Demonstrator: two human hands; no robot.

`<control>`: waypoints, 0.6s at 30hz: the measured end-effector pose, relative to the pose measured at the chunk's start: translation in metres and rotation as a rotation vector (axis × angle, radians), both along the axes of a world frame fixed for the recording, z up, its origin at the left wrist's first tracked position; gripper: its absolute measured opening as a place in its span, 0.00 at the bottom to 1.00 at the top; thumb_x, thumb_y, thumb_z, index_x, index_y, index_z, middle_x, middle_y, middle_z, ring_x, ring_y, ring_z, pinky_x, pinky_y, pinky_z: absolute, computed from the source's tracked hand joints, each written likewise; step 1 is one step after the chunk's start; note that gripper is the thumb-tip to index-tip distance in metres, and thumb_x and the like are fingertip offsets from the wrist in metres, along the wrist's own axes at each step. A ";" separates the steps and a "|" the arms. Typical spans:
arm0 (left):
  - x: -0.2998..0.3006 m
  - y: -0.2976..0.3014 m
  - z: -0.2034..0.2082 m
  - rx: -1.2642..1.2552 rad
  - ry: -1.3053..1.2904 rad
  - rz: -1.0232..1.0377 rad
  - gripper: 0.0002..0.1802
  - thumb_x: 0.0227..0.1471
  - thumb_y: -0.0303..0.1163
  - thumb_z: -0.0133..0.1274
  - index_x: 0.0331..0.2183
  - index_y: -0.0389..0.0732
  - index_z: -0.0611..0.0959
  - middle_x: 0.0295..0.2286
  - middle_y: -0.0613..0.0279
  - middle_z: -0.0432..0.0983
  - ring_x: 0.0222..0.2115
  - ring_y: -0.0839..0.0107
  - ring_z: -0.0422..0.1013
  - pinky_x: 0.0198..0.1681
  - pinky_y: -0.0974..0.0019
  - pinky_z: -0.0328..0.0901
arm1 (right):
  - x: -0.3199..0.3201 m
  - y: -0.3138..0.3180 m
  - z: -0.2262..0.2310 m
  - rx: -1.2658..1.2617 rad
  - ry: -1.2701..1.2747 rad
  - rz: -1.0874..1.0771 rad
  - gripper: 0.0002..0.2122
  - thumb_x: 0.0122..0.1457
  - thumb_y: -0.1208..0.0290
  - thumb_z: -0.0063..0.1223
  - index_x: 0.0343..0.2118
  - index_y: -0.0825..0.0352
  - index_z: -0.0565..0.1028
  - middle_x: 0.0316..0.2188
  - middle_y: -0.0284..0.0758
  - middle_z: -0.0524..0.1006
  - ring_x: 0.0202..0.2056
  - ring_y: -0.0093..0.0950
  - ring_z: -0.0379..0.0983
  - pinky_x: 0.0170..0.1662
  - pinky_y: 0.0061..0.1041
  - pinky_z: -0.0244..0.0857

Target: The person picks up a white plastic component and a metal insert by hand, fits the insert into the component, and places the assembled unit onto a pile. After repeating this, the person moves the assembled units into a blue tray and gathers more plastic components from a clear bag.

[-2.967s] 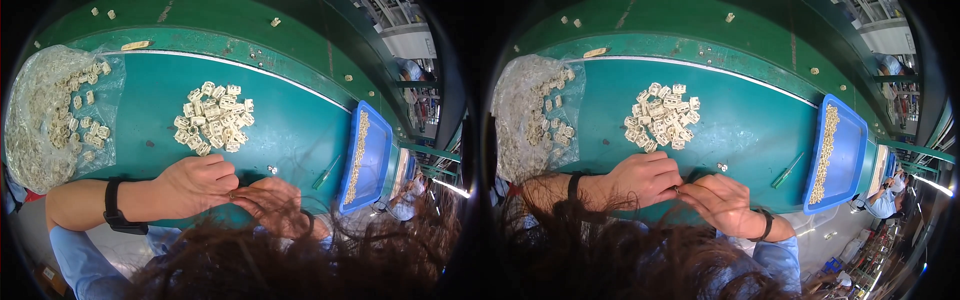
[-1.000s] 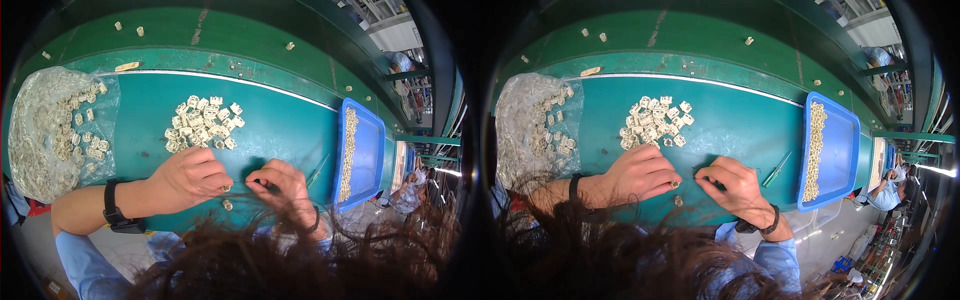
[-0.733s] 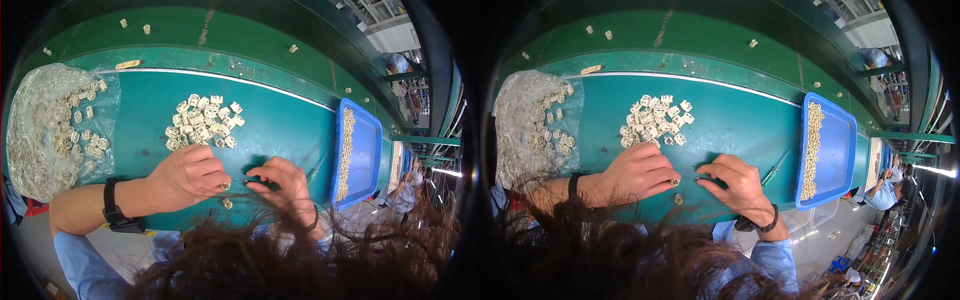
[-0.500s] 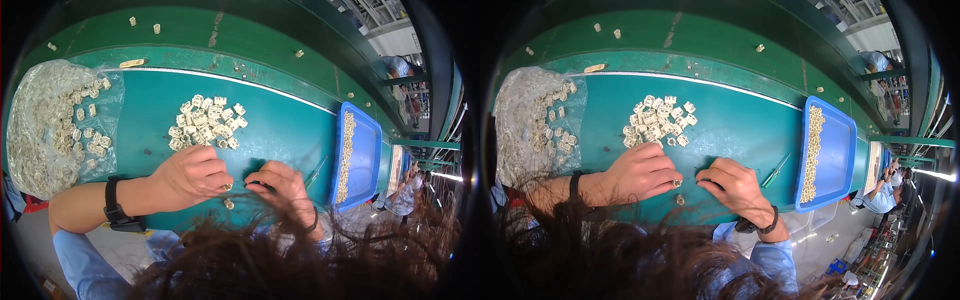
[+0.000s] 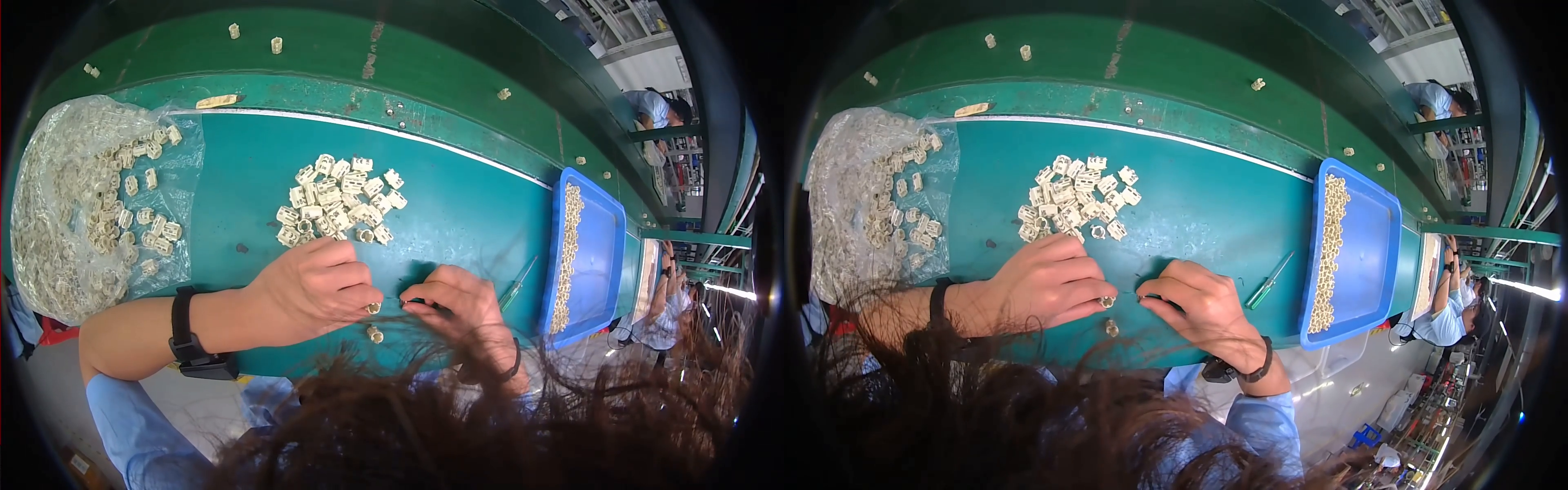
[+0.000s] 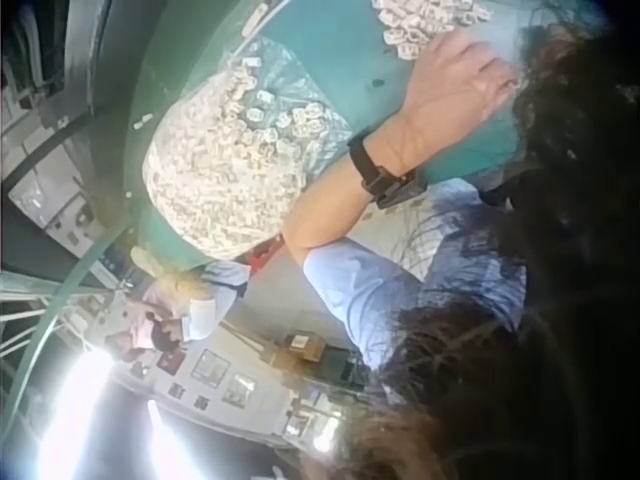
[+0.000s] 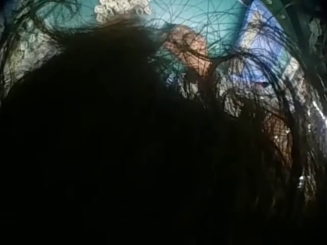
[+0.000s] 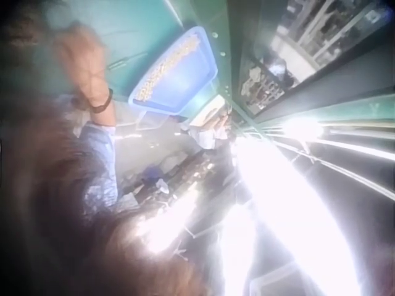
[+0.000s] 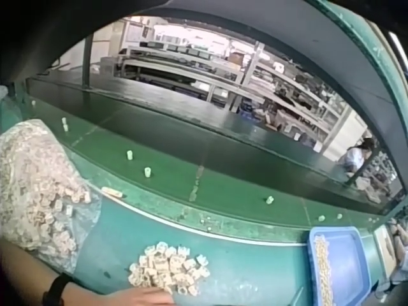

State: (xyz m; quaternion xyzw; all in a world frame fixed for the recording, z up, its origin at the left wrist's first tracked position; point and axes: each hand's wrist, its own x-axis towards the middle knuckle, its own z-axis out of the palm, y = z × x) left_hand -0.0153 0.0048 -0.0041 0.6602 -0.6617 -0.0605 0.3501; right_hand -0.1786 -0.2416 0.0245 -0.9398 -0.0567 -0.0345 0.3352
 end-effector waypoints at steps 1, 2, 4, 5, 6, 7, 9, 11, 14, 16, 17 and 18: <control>0.001 0.000 0.002 0.003 0.016 -0.008 0.15 0.48 0.34 0.77 0.40 0.47 0.92 0.35 0.73 0.80 0.36 0.66 0.72 0.40 0.62 0.71 | -0.001 0.000 -0.001 -0.002 -0.019 0.011 0.10 0.54 0.71 0.78 0.39 0.57 0.88 0.32 0.29 0.79 0.32 0.32 0.80 0.33 0.34 0.77; 0.001 0.000 0.002 0.006 0.030 -0.017 0.15 0.48 0.34 0.77 0.39 0.47 0.92 0.36 0.73 0.80 0.36 0.66 0.72 0.40 0.62 0.72 | -0.001 0.000 -0.002 -0.002 -0.019 0.010 0.10 0.54 0.71 0.78 0.39 0.57 0.88 0.32 0.29 0.79 0.32 0.32 0.80 0.33 0.34 0.77; 0.002 0.000 0.003 0.014 0.032 -0.015 0.15 0.48 0.34 0.77 0.39 0.47 0.92 0.35 0.73 0.80 0.36 0.66 0.72 0.40 0.62 0.71 | -0.002 0.001 -0.003 -0.061 -0.054 0.022 0.10 0.54 0.71 0.78 0.39 0.57 0.88 0.32 0.28 0.80 0.32 0.32 0.81 0.33 0.33 0.77; 0.002 0.000 0.003 0.022 0.034 -0.012 0.15 0.48 0.34 0.77 0.39 0.47 0.92 0.35 0.73 0.80 0.36 0.66 0.72 0.40 0.62 0.71 | -0.002 0.002 -0.004 -0.091 -0.071 0.028 0.10 0.54 0.72 0.78 0.39 0.57 0.88 0.32 0.28 0.80 0.32 0.31 0.81 0.33 0.33 0.77; 0.003 0.000 0.003 0.030 0.035 -0.010 0.15 0.47 0.34 0.77 0.39 0.48 0.92 0.35 0.73 0.80 0.36 0.66 0.71 0.40 0.62 0.71 | -0.002 0.002 -0.004 -0.091 -0.071 0.027 0.10 0.54 0.72 0.78 0.39 0.57 0.88 0.32 0.28 0.80 0.32 0.31 0.81 0.33 0.33 0.77; 0.002 0.000 0.002 0.031 0.037 -0.012 0.15 0.47 0.34 0.77 0.39 0.48 0.92 0.35 0.73 0.80 0.36 0.66 0.71 0.40 0.62 0.71 | -0.002 0.002 -0.005 -0.081 -0.078 0.026 0.10 0.54 0.72 0.77 0.40 0.57 0.88 0.32 0.28 0.80 0.32 0.31 0.81 0.32 0.33 0.77; 0.000 -0.001 -0.001 0.012 0.009 0.006 0.12 0.50 0.38 0.74 0.34 0.50 0.87 0.32 0.73 0.72 0.35 0.69 0.69 0.39 0.65 0.70 | -0.002 0.005 -0.004 -0.060 -0.092 0.023 0.10 0.55 0.72 0.77 0.40 0.57 0.88 0.32 0.28 0.80 0.32 0.31 0.81 0.32 0.33 0.77; -0.001 -0.002 -0.003 0.006 -0.005 0.013 0.12 0.51 0.39 0.73 0.32 0.51 0.84 0.30 0.73 0.68 0.35 0.70 0.67 0.38 0.66 0.69 | -0.003 0.012 0.002 -0.024 -0.096 -0.002 0.10 0.56 0.72 0.77 0.40 0.58 0.88 0.32 0.28 0.80 0.31 0.31 0.81 0.32 0.33 0.77; -0.001 -0.002 -0.005 -0.006 -0.029 0.024 0.12 0.51 0.40 0.73 0.29 0.51 0.83 0.30 0.72 0.68 0.34 0.70 0.67 0.37 0.66 0.68 | -0.003 0.029 0.008 0.042 -0.108 -0.058 0.10 0.56 0.72 0.77 0.40 0.58 0.88 0.32 0.28 0.80 0.31 0.31 0.80 0.31 0.33 0.76; -0.001 -0.001 -0.004 0.010 -0.023 0.010 0.12 0.48 0.39 0.74 0.31 0.50 0.85 0.31 0.72 0.70 0.35 0.68 0.68 0.37 0.64 0.69 | -0.005 0.040 0.003 0.212 -0.007 -0.065 0.10 0.57 0.73 0.77 0.40 0.58 0.88 0.32 0.28 0.80 0.31 0.31 0.80 0.31 0.33 0.76; -0.001 -0.001 -0.003 0.025 -0.015 0.007 0.13 0.46 0.38 0.76 0.33 0.49 0.88 0.31 0.72 0.73 0.35 0.66 0.69 0.38 0.62 0.69 | -0.006 0.041 0.001 0.297 0.046 -0.061 0.10 0.57 0.73 0.77 0.41 0.58 0.88 0.32 0.28 0.80 0.31 0.31 0.80 0.31 0.33 0.76; -0.002 -0.001 -0.003 0.039 -0.007 0.005 0.15 0.43 0.37 0.77 0.34 0.48 0.90 0.32 0.71 0.76 0.36 0.65 0.71 0.38 0.60 0.70 | -0.007 0.041 -0.001 0.298 0.047 -0.058 0.10 0.57 0.73 0.77 0.41 0.58 0.88 0.32 0.28 0.80 0.31 0.31 0.80 0.31 0.33 0.76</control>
